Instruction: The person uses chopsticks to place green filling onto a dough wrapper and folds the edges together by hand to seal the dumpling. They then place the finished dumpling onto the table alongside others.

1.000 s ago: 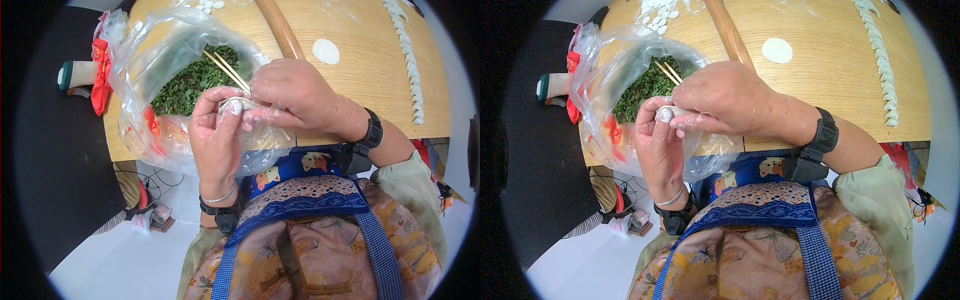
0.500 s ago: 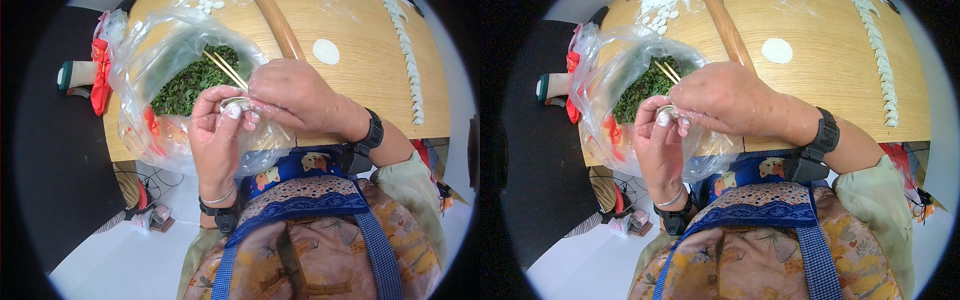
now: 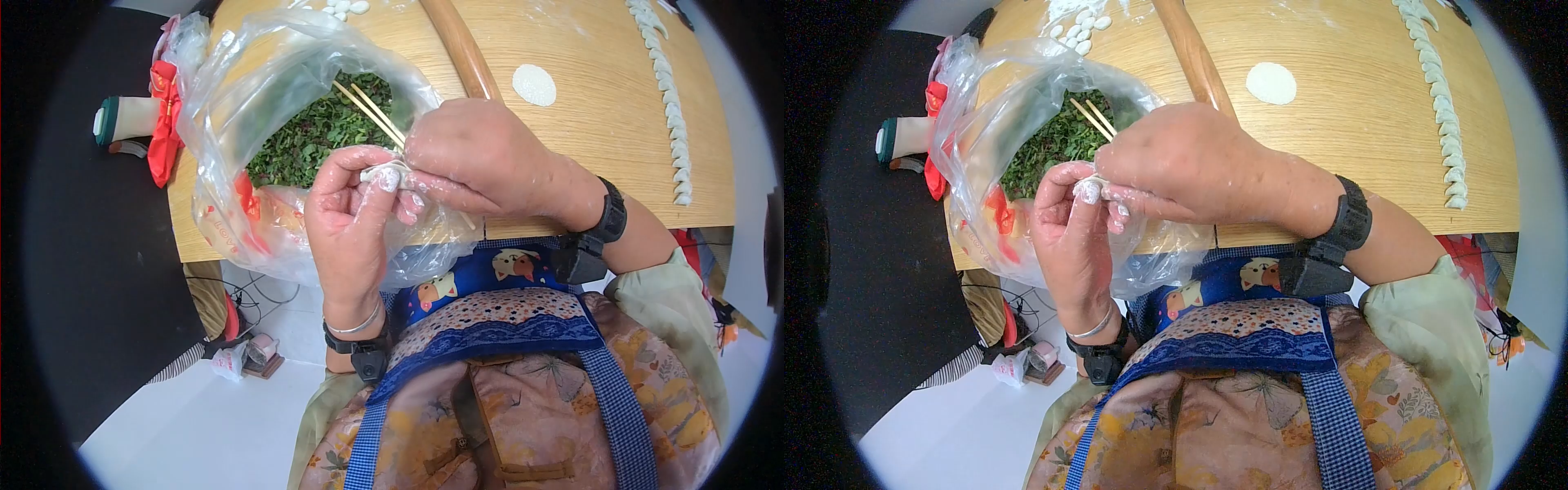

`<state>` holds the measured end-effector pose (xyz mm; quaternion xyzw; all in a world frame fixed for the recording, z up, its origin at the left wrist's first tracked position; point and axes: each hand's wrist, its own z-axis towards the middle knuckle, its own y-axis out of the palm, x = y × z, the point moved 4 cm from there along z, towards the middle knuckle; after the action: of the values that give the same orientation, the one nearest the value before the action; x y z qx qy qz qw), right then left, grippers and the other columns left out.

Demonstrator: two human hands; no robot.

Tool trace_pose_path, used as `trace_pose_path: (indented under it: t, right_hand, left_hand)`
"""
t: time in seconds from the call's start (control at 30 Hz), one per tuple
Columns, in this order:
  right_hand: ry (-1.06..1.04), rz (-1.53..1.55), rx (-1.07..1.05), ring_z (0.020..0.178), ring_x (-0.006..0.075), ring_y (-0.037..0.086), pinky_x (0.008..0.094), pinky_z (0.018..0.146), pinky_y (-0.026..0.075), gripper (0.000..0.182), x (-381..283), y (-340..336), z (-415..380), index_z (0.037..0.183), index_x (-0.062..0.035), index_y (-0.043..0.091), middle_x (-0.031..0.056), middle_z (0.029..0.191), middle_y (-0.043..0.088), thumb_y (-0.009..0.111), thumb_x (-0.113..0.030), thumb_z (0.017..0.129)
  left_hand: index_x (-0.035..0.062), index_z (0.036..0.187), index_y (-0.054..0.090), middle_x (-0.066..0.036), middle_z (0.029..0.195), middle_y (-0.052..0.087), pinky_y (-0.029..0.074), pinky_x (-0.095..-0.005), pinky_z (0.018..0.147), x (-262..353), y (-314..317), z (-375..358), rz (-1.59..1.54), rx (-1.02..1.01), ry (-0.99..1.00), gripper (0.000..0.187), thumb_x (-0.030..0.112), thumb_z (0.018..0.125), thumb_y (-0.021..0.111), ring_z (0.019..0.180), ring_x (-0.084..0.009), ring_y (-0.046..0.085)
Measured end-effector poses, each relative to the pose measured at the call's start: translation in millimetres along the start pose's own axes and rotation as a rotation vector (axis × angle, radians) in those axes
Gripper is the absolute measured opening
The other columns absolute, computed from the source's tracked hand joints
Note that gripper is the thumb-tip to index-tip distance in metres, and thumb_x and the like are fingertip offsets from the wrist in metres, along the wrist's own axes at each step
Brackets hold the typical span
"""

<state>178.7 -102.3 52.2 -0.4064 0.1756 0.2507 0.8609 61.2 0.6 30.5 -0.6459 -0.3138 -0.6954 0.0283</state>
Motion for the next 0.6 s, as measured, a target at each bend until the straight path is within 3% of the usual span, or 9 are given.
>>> trace_pose_path:
  t: [0.17,0.43,0.6]
  right_hand:
    - [-0.018,-0.015,0.051,0.07,0.0336,0.058,0.0426,0.059,0.046,0.014,0,-2,0,0.086,-0.0068,0.058,0.0103,0.073,0.058,0.065,-0.017,0.078]
    - [0.075,0.008,-0.033,0.068,0.0325,0.057,0.0418,0.057,0.044,0.023,-2,-10,1,0.081,-0.0079,0.056,0.0094,0.07,0.056,0.064,-0.029,0.082]
    - [0.025,-0.005,-0.011,0.068,0.0323,0.058,0.0418,0.058,0.045,0.019,-1,-6,1,0.081,-0.0076,0.056,0.0096,0.07,0.056,0.064,-0.025,0.081]
  left_hand:
    - [-0.0037,0.109,0.056,-0.011,0.097,0.064,0.05,-0.0231,0.069,1,2,1,-0.048,0.001,0.024,0.019,-0.003,0.089,0.055,0.074,-0.0112,0.061]
    - [-0.0048,0.11,0.056,-0.01,0.095,0.065,0.051,-0.023,0.07,5,3,-2,0.031,-0.043,0.005,0.022,-0.006,0.088,0.055,0.076,-0.0114,0.062]
    - [-0.0055,0.11,0.056,-0.01,0.092,0.065,0.052,-0.0232,0.071,4,2,-4,0.095,-0.063,-0.001,0.022,-0.006,0.088,0.055,0.077,-0.0119,0.064]
